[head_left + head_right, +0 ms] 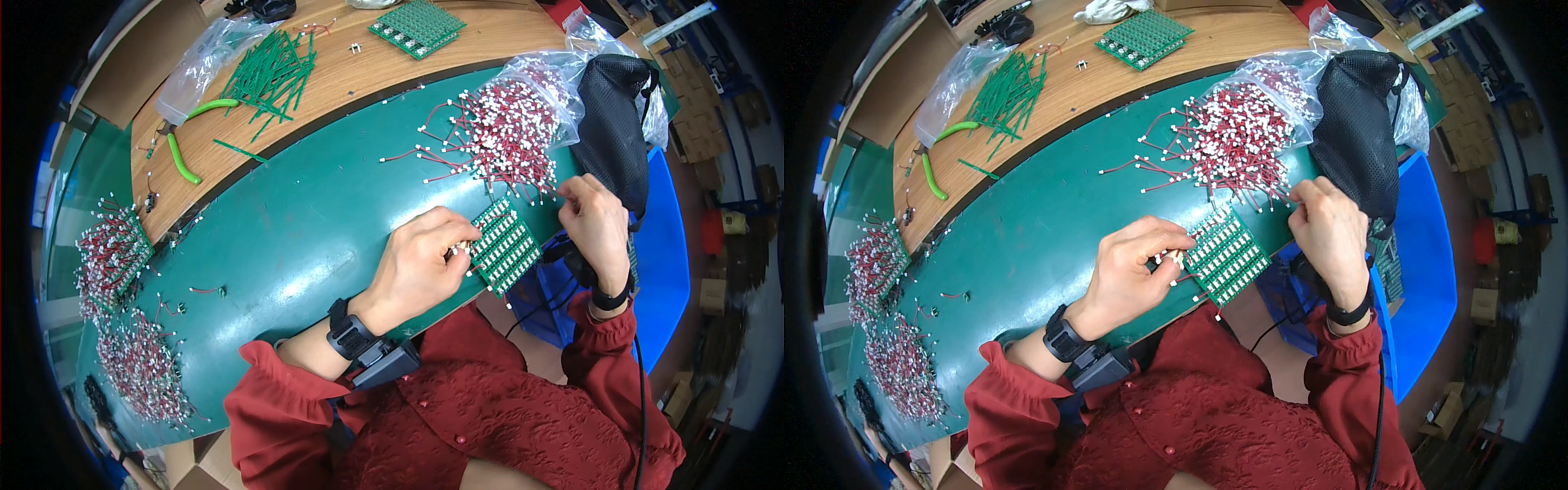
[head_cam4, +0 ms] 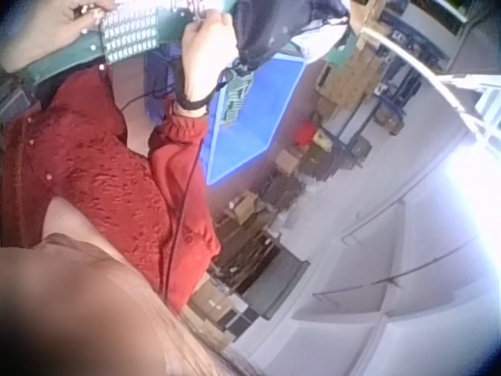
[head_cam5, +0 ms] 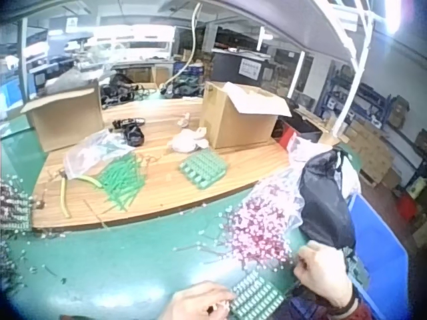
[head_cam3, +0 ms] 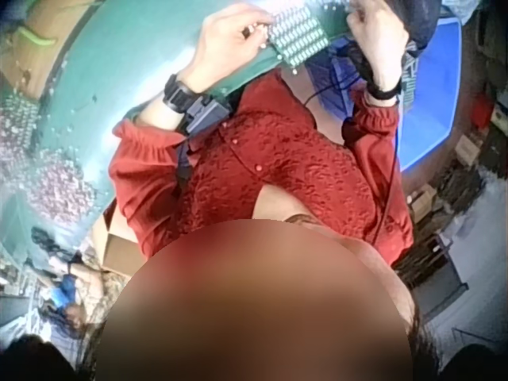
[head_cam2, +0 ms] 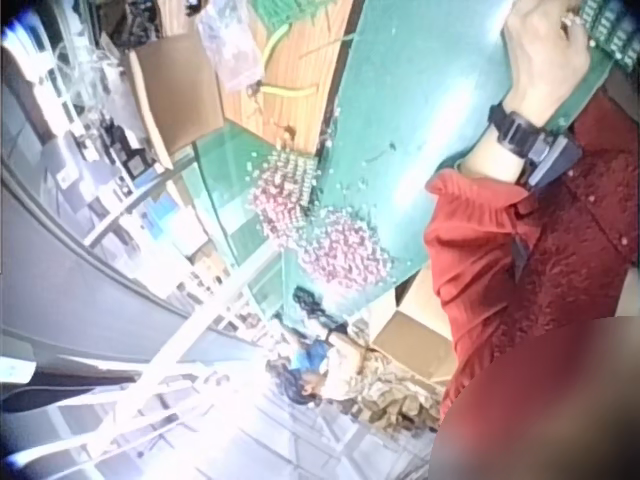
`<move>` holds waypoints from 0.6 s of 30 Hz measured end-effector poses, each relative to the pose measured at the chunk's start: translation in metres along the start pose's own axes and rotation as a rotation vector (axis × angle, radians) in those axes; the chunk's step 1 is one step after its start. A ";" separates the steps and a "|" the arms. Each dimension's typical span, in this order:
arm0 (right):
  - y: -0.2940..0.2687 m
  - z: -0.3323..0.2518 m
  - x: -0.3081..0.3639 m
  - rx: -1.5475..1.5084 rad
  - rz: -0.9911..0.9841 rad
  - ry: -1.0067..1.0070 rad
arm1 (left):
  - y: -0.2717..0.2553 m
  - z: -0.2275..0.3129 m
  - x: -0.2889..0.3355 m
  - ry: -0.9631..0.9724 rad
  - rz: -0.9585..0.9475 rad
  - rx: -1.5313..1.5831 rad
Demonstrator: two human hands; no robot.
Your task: The person inserts red and white LED components into a green perforated circuit board by hand. They pick LEDs from piles on the table and place them into holes on the board, working across multiple rows.
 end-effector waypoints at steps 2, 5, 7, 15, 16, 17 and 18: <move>-0.003 0.010 0.000 -0.084 0.013 0.077 | 0.002 0.000 -0.001 -0.017 -0.024 0.000; 0.004 0.019 -0.006 -0.462 0.002 0.131 | 0.001 0.001 -0.002 -0.024 -0.038 0.007; 0.020 0.021 -0.005 -1.018 -0.103 0.203 | 0.000 0.004 -0.002 0.012 -0.035 0.007; 0.042 0.015 0.000 -1.038 -0.231 0.150 | 0.001 0.001 -0.001 -0.005 -0.029 0.008; 0.039 0.012 0.000 -0.944 -0.192 0.087 | 0.002 0.000 -0.001 -0.007 -0.031 0.012; 0.040 0.014 0.000 -0.917 -0.183 0.113 | 0.002 -0.001 0.000 -0.025 -0.038 0.019; 0.038 0.013 0.000 -0.864 -0.163 0.087 | 0.003 -0.002 0.000 -0.041 -0.045 0.028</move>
Point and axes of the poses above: each hand's wrist, its own x-axis away from the middle knuckle, its own y-axis out of the palm, z = x × y, the point moved 7 cm from there along -x, towards the middle knuckle, and after that the axes turned 8 degrees about -x, right-handed, at the moved point
